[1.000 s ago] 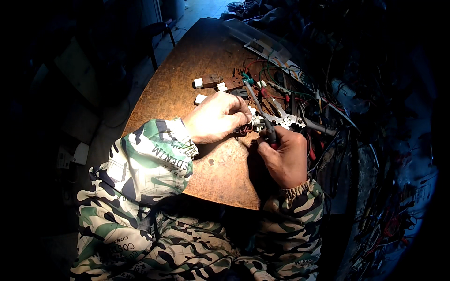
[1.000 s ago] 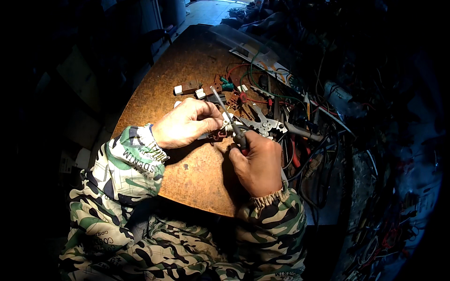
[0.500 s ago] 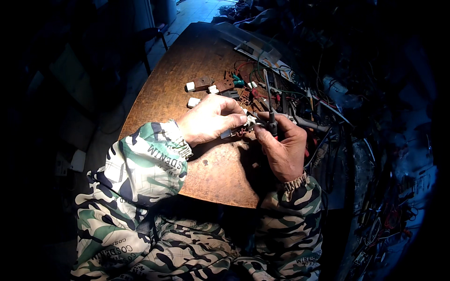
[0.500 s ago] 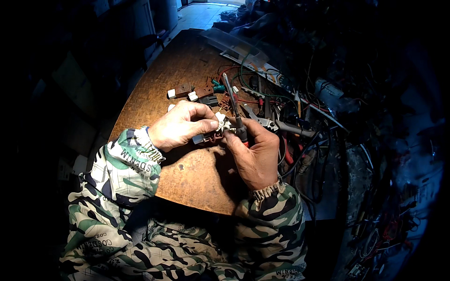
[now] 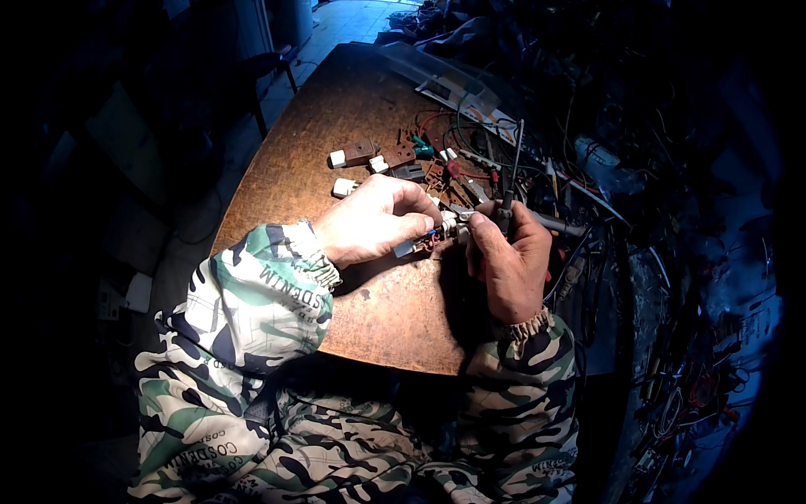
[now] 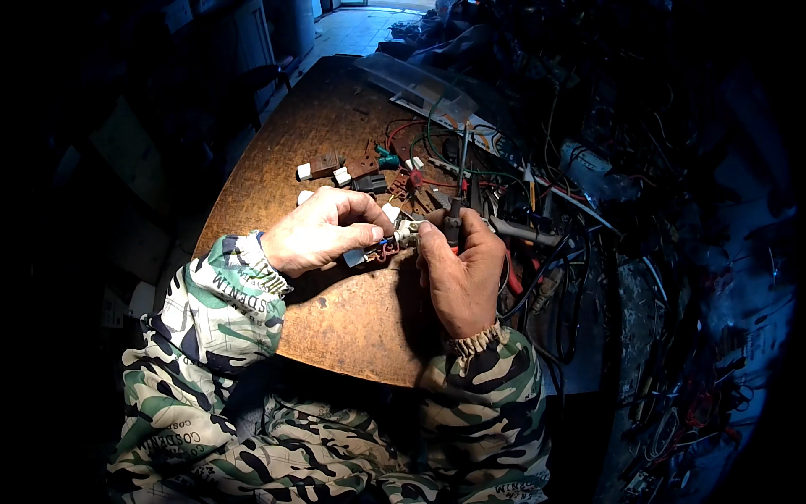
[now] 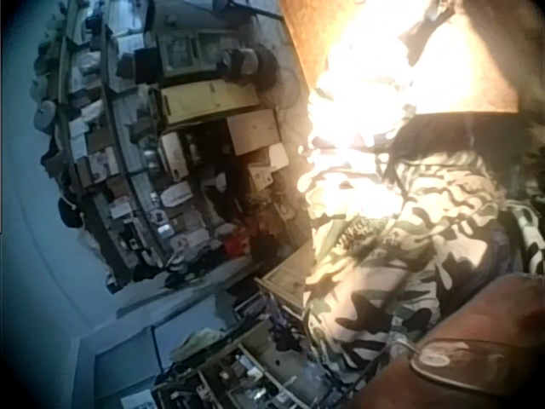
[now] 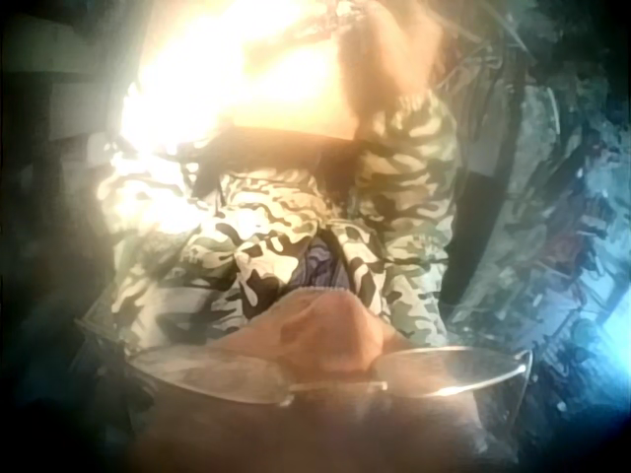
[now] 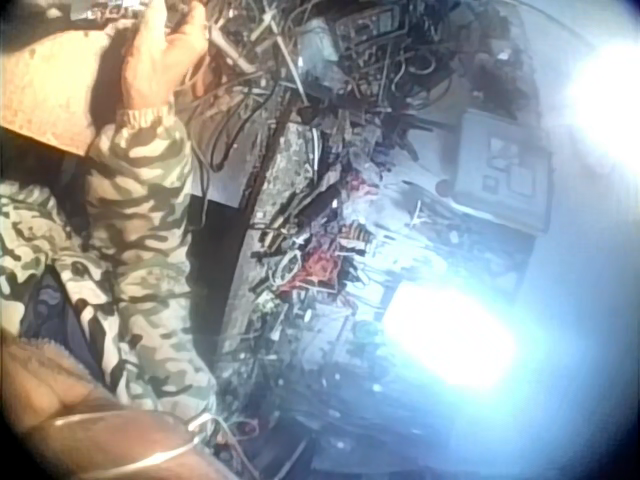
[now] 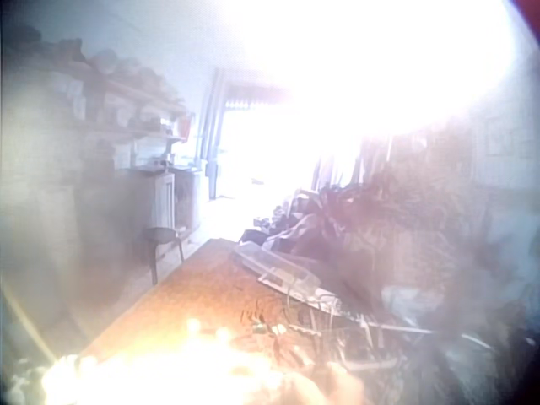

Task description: The person works at a cluttered workbench, using a soldering iron and pliers to manipulate small electronic connectors and wires. They repeatedly heat and adjust the components, then use pliers to trim or reposition parts of the connectors.

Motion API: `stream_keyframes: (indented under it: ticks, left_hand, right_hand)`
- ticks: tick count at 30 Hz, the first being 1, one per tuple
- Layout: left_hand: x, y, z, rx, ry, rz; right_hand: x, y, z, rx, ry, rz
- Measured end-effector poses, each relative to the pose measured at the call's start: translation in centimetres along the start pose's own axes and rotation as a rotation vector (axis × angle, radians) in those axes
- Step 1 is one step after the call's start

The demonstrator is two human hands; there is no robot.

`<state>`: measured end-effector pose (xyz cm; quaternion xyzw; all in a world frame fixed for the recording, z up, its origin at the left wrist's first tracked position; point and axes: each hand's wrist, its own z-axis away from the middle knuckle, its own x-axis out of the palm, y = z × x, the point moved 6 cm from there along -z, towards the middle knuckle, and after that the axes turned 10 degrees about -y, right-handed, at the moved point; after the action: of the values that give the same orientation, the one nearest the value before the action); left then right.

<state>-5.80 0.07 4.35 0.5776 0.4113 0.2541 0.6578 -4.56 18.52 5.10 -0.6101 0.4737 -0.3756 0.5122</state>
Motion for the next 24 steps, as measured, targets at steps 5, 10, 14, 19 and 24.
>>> stream_keyframes:
  ticks: [5, 10, 14, 19, 24]
  left_hand:
    - [-0.3, 0.0, 0.2, -0.049, 0.022, -0.039]
    - [-0.1, -0.7, 0.4, -0.107, 0.038, 0.124]
    - [-0.1, -0.9, 0.2, -0.135, 0.028, 0.142]
    - [0.1, 0.0, 0.3, -0.166, -0.032, 0.107]
    - [0.2, -0.1, 0.0, -0.107, -0.044, 0.095]
  right_hand:
    - [-0.3, -0.1, 0.2, 0.042, 0.052, -0.03]
    - [-0.4, -0.3, 0.4, 0.057, 0.056, -0.01]
    - [-0.6, 0.0, 0.4, 0.081, 0.051, -0.008]
    - [-0.5, 0.4, 0.3, 0.077, 0.036, 0.023]
    - [-0.7, 0.5, 0.3, 0.088, 0.03, 0.085]
